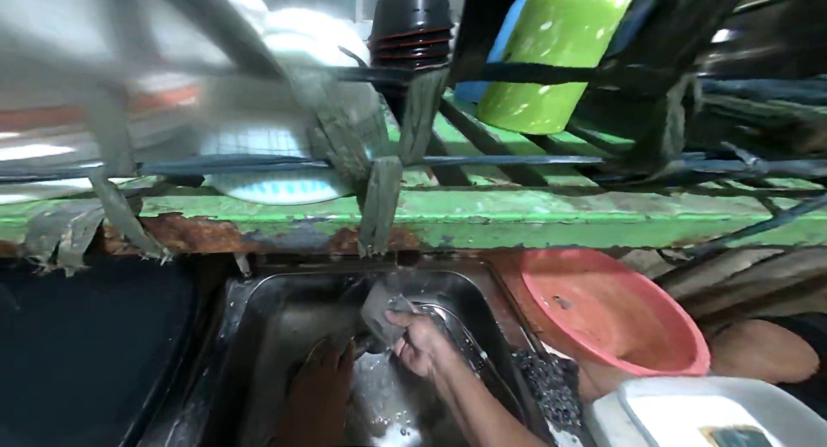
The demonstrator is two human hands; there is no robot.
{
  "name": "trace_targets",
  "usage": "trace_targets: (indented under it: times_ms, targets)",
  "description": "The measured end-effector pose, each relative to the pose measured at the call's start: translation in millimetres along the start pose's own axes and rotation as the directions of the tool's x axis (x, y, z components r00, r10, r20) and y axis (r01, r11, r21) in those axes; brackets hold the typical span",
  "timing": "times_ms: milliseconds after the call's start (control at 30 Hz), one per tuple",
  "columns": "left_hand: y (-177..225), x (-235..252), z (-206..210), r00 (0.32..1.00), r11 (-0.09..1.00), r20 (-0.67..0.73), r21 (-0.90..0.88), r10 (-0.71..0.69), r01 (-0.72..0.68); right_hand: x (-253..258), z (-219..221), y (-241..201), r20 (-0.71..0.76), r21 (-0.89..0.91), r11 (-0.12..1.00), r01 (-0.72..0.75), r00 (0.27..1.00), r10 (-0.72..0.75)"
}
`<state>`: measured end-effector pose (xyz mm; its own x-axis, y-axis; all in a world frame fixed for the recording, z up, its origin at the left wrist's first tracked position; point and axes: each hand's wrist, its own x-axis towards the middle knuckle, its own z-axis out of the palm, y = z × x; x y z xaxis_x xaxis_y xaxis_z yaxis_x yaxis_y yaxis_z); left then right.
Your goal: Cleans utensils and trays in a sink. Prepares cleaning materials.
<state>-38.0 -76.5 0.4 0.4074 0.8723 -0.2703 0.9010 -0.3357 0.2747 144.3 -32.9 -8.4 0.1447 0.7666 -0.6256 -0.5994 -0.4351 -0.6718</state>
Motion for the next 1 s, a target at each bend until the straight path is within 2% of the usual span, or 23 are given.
trace_targets:
  times_ms: [100, 200, 267, 367, 467, 533, 633, 700, 733, 800, 900, 1000]
  targets:
    - [-5.9, -8.3, -8.1, 0.997, 0.997, 0.022, -0.004, -0.073, 0.073, 7.7, 5.1, 2.9, 0.034, -0.037, 0.997, 0.065, 0.997, -0.064]
    - [-4.8, 3.4, -16.3, 0.995, 0.996, 0.012, 0.012, -0.094, 0.094, 11.2, 10.4, 1.4, 0.013, 0.103, 0.977, 0.185, 0.982, -0.188]
    - [0.2, 20.9, -21.8, 1.000, 1.000, -0.001, 0.014, -0.017, 0.017, 13.2, 8.6, -1.8, -0.036, 0.232, 0.943, 0.238, 0.971, -0.236]
    - [17.3, 51.1, -23.9, 0.989, 0.990, -0.043, -0.011, 0.143, -0.143, 10.2, -1.7, -4.9, -0.037, 0.319, 0.926, 0.203, 0.979, -0.202]
    - [35.9, 85.7, -9.9, 0.930, 0.951, -0.218, -0.024, 0.296, -0.308, 4.9, -15.7, -12.4, -0.039, 0.334, 0.925, 0.180, 0.983, -0.177]
    - [50.8, 102.7, -1.8, 0.904, 0.941, -0.289, -0.025, 0.315, -0.337, -0.6, -24.8, -23.6, -0.099, 0.357, 0.904, 0.236, 0.972, -0.215]
    - [79.2, 116.4, -6.9, 0.933, 0.961, -0.260, -0.051, 0.250, -0.271, -21.1, -36.2, -43.1, -0.172, 0.321, 0.858, 0.400, 0.916, -0.363]
    - [90.9, 118.6, -27.2, 0.979, 0.975, -0.042, -0.092, 0.200, -0.203, -38.2, -50.8, -53.7, -0.171, 0.279, 0.805, 0.524, 0.852, -0.495]
    - [90.8, 121.0, -28.8, 0.983, 0.977, -0.017, -0.106, 0.185, -0.186, -45.9, -61.4, -59.7, -0.164, 0.256, 0.777, 0.575, 0.818, -0.552]
    - [80.5, 124.6, -22.7, 0.984, 0.978, -0.031, -0.114, 0.174, -0.177, -58.9, -89.5, -75.7, -0.142, 0.228, 0.725, 0.650, 0.759, -0.636]
    - [49.2, 128.7, -1.4, 0.980, 0.973, -0.113, -0.148, 0.161, -0.177, -74.0, -125.0, -100.2, -0.193, 0.206, 0.667, 0.716, 0.698, -0.690]
    - [45.0, 130.7, 12.7, 0.963, 0.967, -0.192, -0.134, 0.191, -0.219, -77.1, -121.0, -96.4, -0.267, 0.200, 0.691, 0.694, 0.717, -0.644]
